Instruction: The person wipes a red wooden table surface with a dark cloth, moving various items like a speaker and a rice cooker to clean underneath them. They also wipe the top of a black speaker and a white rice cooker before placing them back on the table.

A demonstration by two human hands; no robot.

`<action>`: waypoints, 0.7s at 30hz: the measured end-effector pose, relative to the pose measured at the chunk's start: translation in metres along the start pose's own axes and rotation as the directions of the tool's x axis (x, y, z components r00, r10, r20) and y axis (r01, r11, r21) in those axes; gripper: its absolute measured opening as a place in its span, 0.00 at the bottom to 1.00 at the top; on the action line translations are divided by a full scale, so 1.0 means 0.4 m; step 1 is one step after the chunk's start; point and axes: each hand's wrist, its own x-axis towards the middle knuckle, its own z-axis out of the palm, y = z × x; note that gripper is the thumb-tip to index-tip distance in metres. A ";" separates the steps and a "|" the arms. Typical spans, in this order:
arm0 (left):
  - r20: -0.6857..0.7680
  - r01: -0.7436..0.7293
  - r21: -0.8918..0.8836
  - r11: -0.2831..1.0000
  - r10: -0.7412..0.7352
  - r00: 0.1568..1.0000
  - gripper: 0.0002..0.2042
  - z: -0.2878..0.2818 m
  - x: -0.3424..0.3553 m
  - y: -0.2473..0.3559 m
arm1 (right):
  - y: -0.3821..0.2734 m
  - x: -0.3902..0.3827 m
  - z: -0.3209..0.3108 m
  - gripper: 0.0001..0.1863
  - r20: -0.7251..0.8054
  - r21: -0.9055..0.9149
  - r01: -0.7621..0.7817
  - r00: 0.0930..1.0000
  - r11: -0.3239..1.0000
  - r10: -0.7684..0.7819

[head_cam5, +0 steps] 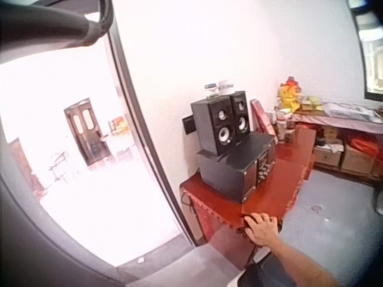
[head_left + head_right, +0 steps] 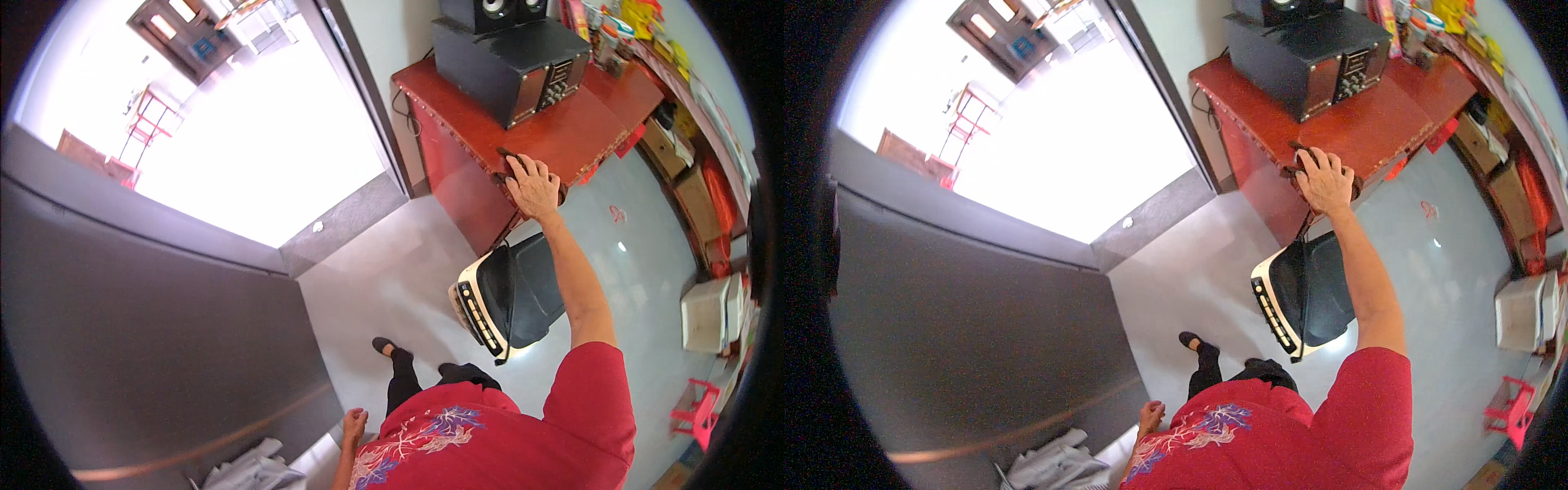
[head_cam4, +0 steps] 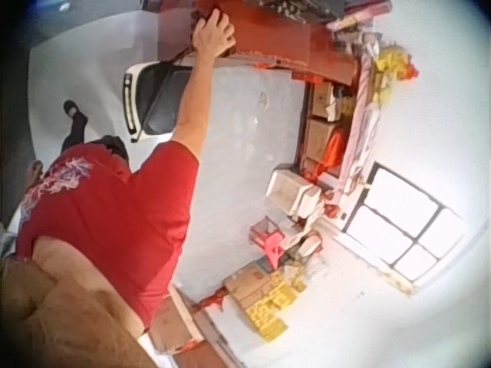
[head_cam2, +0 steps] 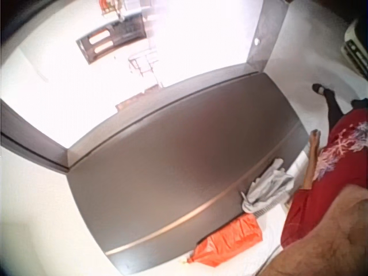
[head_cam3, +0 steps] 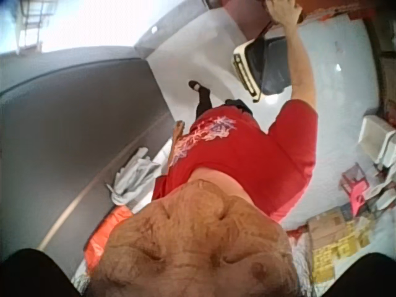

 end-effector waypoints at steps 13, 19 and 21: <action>0.185 -0.444 0.242 0.863 0.408 0.894 0.16 -0.386 0.622 0.391 | -0.068 0.062 0.022 0.29 -0.017 -0.093 -0.543 0.839 0.835 0.543; 0.237 -0.548 0.247 0.799 0.499 0.834 0.16 -0.339 0.818 0.773 | -0.019 0.012 0.026 0.26 -0.157 0.237 -0.451 0.856 0.861 0.492; 0.273 -0.563 0.181 0.807 0.508 0.817 0.16 -0.311 0.867 0.842 | -0.031 0.007 0.030 0.22 -0.116 0.230 -0.388 0.900 0.893 0.421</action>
